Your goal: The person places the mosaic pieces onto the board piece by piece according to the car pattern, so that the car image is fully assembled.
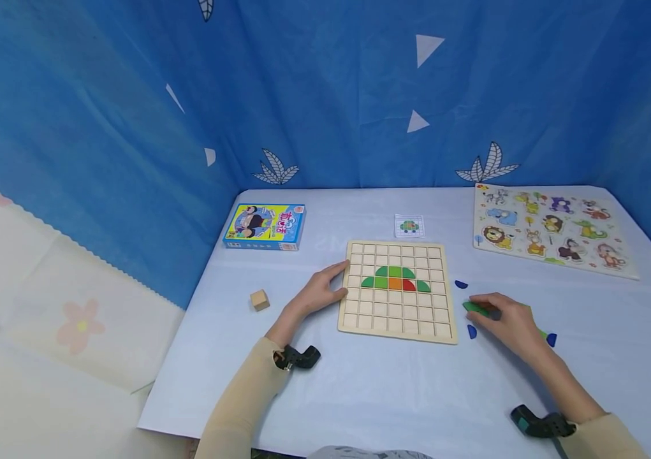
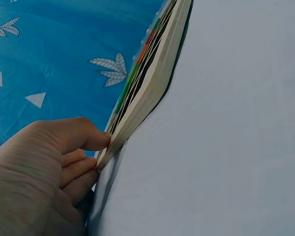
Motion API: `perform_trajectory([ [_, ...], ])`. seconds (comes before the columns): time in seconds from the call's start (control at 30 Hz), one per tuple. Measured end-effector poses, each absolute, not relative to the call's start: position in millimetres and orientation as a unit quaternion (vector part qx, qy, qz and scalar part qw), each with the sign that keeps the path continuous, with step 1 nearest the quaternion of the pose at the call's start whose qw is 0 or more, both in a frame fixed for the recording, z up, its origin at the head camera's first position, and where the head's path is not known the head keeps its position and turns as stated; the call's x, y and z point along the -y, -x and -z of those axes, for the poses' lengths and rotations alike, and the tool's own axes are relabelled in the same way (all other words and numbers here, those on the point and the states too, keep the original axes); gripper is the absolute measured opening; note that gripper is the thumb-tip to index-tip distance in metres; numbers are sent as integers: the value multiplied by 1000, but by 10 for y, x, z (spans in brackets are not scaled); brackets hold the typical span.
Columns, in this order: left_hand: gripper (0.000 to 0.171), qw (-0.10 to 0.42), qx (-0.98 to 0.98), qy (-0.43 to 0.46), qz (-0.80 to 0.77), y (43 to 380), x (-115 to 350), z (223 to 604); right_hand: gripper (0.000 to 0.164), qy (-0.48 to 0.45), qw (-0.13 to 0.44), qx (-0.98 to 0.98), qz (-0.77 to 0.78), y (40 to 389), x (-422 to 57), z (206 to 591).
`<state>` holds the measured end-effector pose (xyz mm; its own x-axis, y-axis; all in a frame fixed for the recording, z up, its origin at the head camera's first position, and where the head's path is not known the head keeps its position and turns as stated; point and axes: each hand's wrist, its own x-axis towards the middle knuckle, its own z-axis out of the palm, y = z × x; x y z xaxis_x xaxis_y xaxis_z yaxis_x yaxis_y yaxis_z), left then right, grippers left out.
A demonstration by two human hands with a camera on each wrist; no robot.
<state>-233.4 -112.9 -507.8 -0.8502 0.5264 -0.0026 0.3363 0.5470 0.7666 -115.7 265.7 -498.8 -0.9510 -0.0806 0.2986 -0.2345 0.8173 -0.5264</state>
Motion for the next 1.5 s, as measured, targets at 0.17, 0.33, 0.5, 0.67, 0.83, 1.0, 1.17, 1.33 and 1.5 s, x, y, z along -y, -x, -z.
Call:
perform_trajectory([
  [0.17, 67, 116, -874, -243, -405, 2348, 1123, 5079, 31, -84, 140, 946, -280, 1181, -2627, 5002],
  [0.33, 67, 116, -872, -245, -408, 2352, 1123, 5082, 30, -91, 165, 943, -273, 1230, -2614, 4997],
  [0.5, 67, 118, -869, -248, -413, 2344, 1130, 5088, 30, -106, 145, 947, -266, 1278, -2615, 4958],
  [0.67, 66, 113, -868, -256, -410, 2340, 1127, 5085, 30, -107, 120, 951, -264, 1298, -2620, 4915],
  [0.83, 66, 112, -872, -256, -403, 2338, 1114, 5071, 32, -71, 138, 949, -274, 1289, -2617, 4923],
  [1.0, 66, 109, -879, -248, -393, 2344, 1099, 5059, 27, -72, 136, 951, -267, 1293, -2609, 4961],
  [1.17, 67, 109, -881, -245, -390, 2349, 1092, 5061, 29, -81, 147, 949, -265, 1297, -2584, 4983],
  [1.33, 67, 109, -882, -241, -390, 2343, 1096, 5066, 29, -88, 149, 947, -270, 1300, -2548, 5004],
  [1.5, 67, 108, -879, -248, -393, 2333, 1113, 5082, 32, -87, 157, 943, -279, 1262, -2552, 5013],
])
